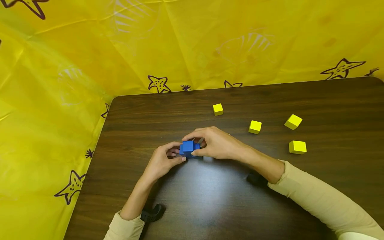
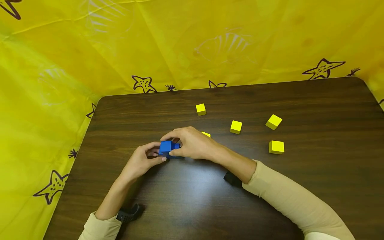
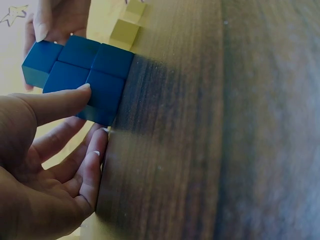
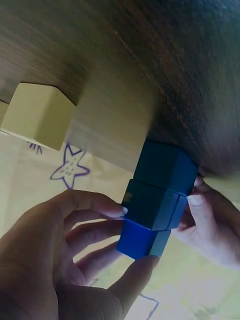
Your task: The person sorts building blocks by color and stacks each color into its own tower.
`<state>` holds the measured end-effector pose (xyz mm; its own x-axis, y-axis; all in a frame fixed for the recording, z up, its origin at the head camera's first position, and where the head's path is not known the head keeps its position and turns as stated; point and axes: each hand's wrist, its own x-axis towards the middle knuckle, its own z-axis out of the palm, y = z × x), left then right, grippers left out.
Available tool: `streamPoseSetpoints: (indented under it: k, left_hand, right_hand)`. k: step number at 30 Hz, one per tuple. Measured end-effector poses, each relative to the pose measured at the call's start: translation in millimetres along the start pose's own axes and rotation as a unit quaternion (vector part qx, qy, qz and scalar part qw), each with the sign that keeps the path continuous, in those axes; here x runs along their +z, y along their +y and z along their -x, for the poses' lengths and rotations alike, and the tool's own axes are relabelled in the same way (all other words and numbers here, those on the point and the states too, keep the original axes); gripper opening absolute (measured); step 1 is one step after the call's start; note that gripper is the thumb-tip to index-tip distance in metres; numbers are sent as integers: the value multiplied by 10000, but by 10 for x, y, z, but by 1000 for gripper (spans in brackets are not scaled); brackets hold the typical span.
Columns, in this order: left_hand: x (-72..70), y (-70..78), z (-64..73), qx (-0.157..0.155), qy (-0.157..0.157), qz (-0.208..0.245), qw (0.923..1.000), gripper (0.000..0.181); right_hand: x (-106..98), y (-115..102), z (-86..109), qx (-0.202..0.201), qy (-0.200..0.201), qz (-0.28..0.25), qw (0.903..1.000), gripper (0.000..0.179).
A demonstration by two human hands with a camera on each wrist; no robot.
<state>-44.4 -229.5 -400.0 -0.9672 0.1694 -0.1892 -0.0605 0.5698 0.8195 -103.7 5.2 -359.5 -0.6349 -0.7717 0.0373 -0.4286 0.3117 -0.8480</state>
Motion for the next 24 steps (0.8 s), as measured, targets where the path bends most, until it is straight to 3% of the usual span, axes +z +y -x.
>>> streamPoseSetpoints:
  k: [10, 18, 24]
  left_hand:
    - [-3, 21, 23, -157, -13, -87, 9998, 46]
    - [-10, 64, 20, 289, -60, -85, 9995, 68]
    - [-18, 161, 43, 496, -41, -374, 9981, 80]
  right_hand:
    - [-50, 27, 65, 84, 82, -187, 9998, 49]
    - [-186, 65, 154, 90, 292, -88, 9995, 51]
    - [-290, 97, 241, 108, 484, 49, 9988, 51]
